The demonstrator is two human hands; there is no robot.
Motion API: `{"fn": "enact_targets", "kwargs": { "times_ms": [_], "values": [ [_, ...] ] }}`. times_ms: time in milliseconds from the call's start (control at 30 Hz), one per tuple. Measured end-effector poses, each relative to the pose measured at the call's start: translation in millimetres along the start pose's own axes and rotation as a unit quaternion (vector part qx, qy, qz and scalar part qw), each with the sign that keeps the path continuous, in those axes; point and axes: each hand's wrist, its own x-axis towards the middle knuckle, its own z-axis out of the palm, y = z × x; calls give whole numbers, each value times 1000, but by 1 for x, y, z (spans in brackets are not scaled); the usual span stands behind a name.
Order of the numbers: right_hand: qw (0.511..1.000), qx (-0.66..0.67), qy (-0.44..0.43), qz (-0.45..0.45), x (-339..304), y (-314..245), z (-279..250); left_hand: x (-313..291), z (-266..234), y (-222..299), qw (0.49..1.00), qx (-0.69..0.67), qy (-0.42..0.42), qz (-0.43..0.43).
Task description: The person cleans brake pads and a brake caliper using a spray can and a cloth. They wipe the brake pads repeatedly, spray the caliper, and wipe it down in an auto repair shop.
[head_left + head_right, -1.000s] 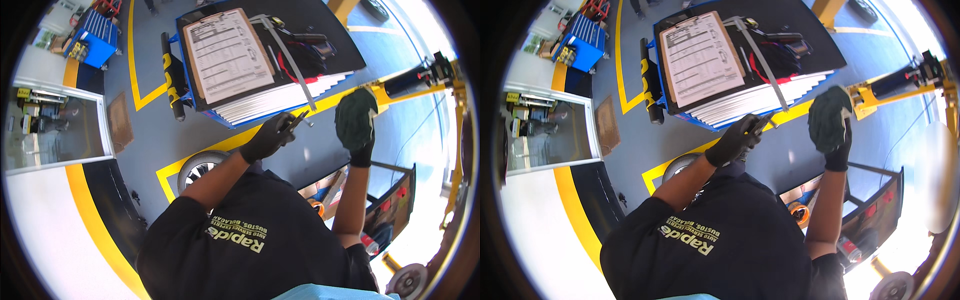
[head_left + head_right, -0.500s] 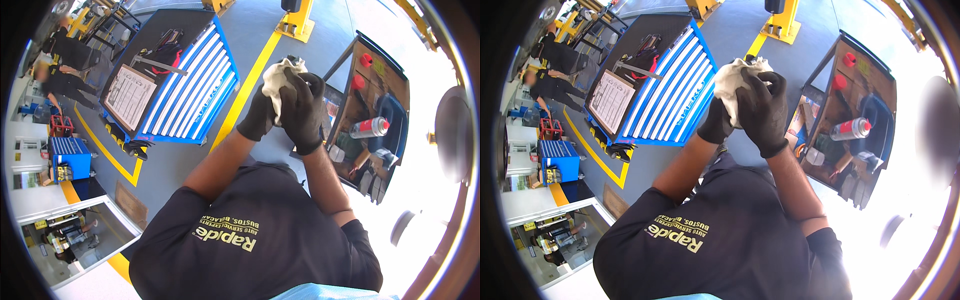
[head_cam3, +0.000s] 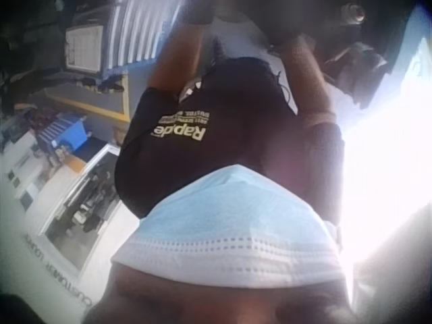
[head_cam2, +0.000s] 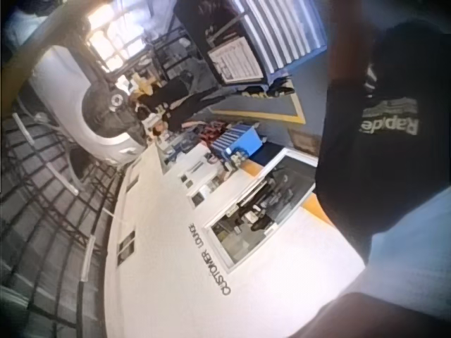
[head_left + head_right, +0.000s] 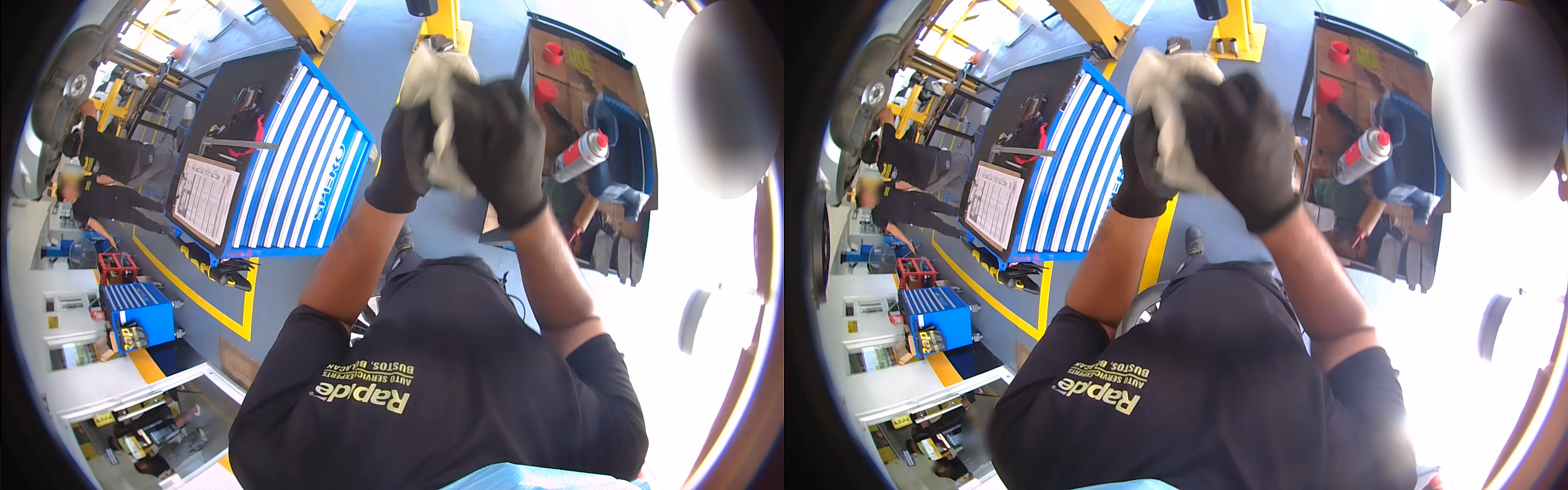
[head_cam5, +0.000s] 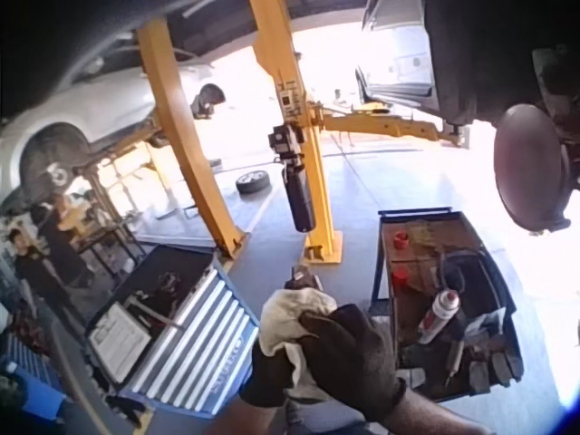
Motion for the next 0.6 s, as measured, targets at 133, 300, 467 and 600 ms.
{"fn": "enact_targets", "kwargs": {
  "times_ms": [133,300,467,600],
  "values": [
    [992,114,-46,-25,-37,-27,-11,58,-13,46,729,-543,22,-416],
    [991,44,84,97,-32,23,-52,84,-42,55,810,-488,-26,-325],
    [991,62,110,52,31,-1,-41,81,-21,50,876,-447,-45,-173],
    [997,7,49,-58,26,-11,-11,74,-23,35,944,-292,-75,-136]
  ]
}}
